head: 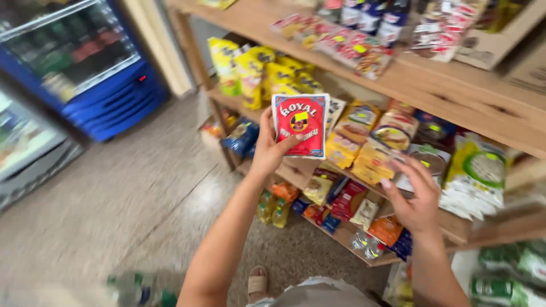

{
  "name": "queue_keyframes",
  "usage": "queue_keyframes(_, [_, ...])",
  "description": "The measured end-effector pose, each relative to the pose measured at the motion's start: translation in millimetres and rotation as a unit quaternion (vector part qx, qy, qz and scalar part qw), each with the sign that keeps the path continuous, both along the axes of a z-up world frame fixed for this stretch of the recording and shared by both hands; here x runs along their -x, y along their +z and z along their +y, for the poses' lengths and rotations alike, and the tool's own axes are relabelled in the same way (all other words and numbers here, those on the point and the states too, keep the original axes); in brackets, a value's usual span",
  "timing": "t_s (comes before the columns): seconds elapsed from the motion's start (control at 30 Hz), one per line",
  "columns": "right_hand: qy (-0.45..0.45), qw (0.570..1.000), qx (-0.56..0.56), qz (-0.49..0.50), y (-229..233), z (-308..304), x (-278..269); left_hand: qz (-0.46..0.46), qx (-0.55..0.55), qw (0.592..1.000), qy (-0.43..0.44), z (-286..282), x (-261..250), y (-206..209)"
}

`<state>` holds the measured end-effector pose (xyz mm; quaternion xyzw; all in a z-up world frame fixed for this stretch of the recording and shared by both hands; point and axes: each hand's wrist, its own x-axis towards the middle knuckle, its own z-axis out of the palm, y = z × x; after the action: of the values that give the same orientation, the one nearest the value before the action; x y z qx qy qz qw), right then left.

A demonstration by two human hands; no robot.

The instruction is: The person organizes snack items in a small store by picking up packages from a glass counter and placing them onto wooden shelves. They handle various snack packets, including red and green boxes, and wipe the counter surface with a cloth.

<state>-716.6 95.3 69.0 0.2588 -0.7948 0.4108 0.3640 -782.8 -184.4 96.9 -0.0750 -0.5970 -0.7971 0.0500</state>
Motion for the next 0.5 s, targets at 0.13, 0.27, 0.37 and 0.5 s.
queue_keyframes(0.13, [-0.101, 0.988, -0.088, 0.07, 31, -12, 1, -0.091, -0.053, 0.992, -0.075, -6, 30, -2])
queue_keyframes(0.27, [-0.103, 0.981, -0.144, 0.076, 67, -43, 41, -0.057, -0.103, 0.986, -0.115, -25, 74, 0])
queue_keyframes(0.37, [-0.194, 0.936, -0.25, 0.155, 94, -73, 86, -0.049, -0.108, 0.987, -0.111, -49, 97, 4])
queue_keyframes(0.5, [-0.336, 0.803, -0.363, 0.334, 137, -112, 165, -0.085, -0.129, 0.982, -0.104, -84, 104, 1])
